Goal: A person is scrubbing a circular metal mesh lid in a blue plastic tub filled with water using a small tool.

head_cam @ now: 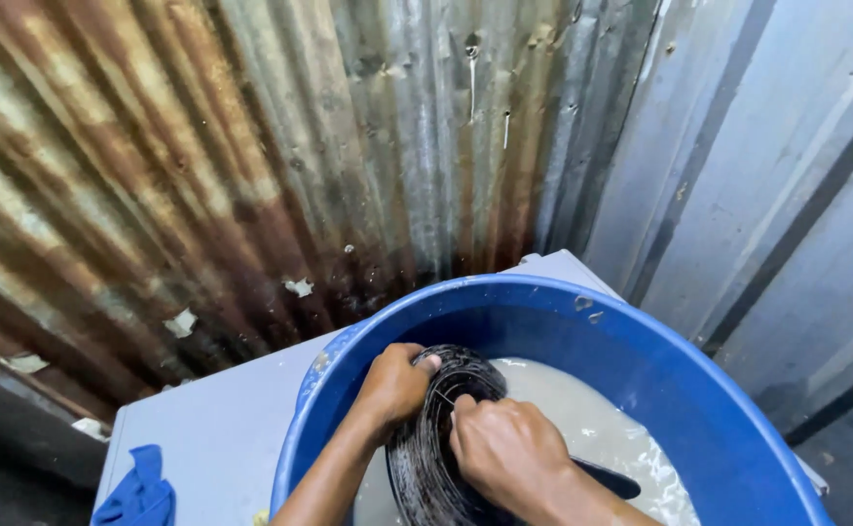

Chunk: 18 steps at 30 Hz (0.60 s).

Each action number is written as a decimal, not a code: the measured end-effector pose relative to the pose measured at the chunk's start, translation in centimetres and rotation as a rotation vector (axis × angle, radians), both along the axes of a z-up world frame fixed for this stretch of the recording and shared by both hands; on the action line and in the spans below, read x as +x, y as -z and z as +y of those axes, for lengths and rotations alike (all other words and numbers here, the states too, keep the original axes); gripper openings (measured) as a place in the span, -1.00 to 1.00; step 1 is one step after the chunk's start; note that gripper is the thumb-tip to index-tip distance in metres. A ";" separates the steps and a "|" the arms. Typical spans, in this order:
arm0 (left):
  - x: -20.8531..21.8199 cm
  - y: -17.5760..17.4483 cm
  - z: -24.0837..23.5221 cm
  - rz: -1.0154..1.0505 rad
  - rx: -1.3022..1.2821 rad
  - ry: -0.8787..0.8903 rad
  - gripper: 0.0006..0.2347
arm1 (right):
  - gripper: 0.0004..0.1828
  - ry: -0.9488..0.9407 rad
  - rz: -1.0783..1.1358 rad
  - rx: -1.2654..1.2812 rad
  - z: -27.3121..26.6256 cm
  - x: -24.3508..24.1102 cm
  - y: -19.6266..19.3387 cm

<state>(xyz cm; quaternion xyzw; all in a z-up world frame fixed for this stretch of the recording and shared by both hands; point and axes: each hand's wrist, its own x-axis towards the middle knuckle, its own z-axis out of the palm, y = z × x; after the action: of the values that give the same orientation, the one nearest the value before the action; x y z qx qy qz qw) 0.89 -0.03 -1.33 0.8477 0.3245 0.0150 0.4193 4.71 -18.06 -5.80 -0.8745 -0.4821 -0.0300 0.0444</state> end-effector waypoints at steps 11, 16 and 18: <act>0.1 0.2 0.4 -0.054 0.056 0.057 -0.64 | -0.54 0.074 0.050 -0.051 0.1 2.0 -0.8; 0.1 -0.8 0.4 -0.020 0.077 0.044 -0.68 | -0.70 -0.028 0.098 -0.007 0.1 0.5 -1.4; 1.1 0.2 0.8 -0.087 0.114 0.103 -0.61 | -0.58 0.092 -0.025 -0.006 -0.1 3.9 0.5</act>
<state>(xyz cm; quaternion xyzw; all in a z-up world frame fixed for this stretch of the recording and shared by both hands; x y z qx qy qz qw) 1.95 0.81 -1.58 0.8843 0.2607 0.0488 0.3843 8.60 -18.13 -6.27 -0.8955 -0.4417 -0.0416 0.0343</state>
